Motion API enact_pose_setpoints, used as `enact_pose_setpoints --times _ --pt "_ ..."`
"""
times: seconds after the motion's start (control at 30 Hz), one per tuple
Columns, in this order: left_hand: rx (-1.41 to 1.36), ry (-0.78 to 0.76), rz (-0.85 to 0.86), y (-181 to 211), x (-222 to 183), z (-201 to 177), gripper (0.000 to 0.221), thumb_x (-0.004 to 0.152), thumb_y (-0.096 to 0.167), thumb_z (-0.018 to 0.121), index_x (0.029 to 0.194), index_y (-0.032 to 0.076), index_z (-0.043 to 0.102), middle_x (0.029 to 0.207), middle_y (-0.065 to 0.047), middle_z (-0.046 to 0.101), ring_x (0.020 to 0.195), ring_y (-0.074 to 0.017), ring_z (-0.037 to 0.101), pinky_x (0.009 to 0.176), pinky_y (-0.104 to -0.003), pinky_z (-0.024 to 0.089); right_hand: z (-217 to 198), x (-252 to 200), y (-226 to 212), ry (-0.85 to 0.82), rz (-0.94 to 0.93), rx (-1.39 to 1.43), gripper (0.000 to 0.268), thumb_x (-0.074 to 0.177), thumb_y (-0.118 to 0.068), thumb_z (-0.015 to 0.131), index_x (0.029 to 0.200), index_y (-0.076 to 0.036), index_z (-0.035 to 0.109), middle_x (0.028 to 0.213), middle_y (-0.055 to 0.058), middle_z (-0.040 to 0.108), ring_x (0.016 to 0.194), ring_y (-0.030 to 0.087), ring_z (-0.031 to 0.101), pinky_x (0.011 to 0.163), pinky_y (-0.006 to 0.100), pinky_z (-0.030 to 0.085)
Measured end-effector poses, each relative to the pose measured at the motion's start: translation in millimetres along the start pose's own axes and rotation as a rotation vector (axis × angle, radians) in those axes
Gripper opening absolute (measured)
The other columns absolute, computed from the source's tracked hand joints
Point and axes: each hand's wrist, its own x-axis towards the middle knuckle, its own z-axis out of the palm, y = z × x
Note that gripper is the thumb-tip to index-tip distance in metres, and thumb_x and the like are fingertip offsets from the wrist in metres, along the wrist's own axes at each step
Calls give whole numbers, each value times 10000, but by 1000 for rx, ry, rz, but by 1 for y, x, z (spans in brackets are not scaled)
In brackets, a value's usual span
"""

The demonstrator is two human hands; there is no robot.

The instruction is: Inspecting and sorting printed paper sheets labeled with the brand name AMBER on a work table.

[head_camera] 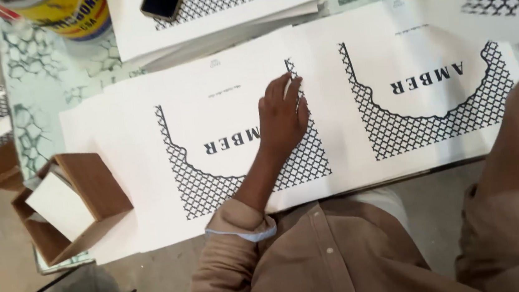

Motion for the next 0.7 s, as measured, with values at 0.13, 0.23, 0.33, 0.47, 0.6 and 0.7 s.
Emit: enact_pose_setpoints --times 0.13,0.23,0.33,0.47,0.6,0.7 --pt "46 -243 -90 -15 20 9 435 957 175 656 1364 39 586 1385 -167 562 1304 -343 542 1016 -474 472 75 -79 -135 49 262 376 319 1279 -142 356 1399 101 524 1301 208 638 1074 264 676 891 345 574" --pt "112 -258 -68 -27 23 16 508 966 226 663 1422 32 549 1454 -190 515 1373 -363 483 1084 -510 423 81 -128 -169 105 464 535 251 1230 -91 459 1440 38 510 1280 153 668 1013 212 698 751 251 595" --pt "172 -168 59 -40 29 26 580 984 279 653 1479 25 490 1563 -212 436 1466 -378 404 1153 -536 346 70 -152 -150 135 625 634 313 1145 -34 540 1458 -44 517 1289 91 679 1012 150 713 661 156 594" --pt "153 -265 62 -46 27 27 592 1023 319 610 1520 34 463 1625 -192 382 1515 -365 352 1219 -532 290 65 -175 -147 172 908 655 313 1120 -13 538 1433 -10 543 1298 86 664 1046 132 722 738 134 611" --pt "120 -280 82 -42 28 18 583 1034 318 616 1516 26 466 1626 -190 386 1520 -371 343 1222 -528 286 59 -180 -127 82 928 675 327 1080 10 547 1403 -43 554 1260 62 667 1016 110 713 704 126 590" --pt "103 -277 68 -42 27 18 574 1018 300 608 1502 23 473 1608 -180 403 1508 -360 354 1219 -523 289 53 -178 -110 -7 923 678 326 1078 33 567 1398 -30 555 1257 56 654 1020 101 698 729 136 590"
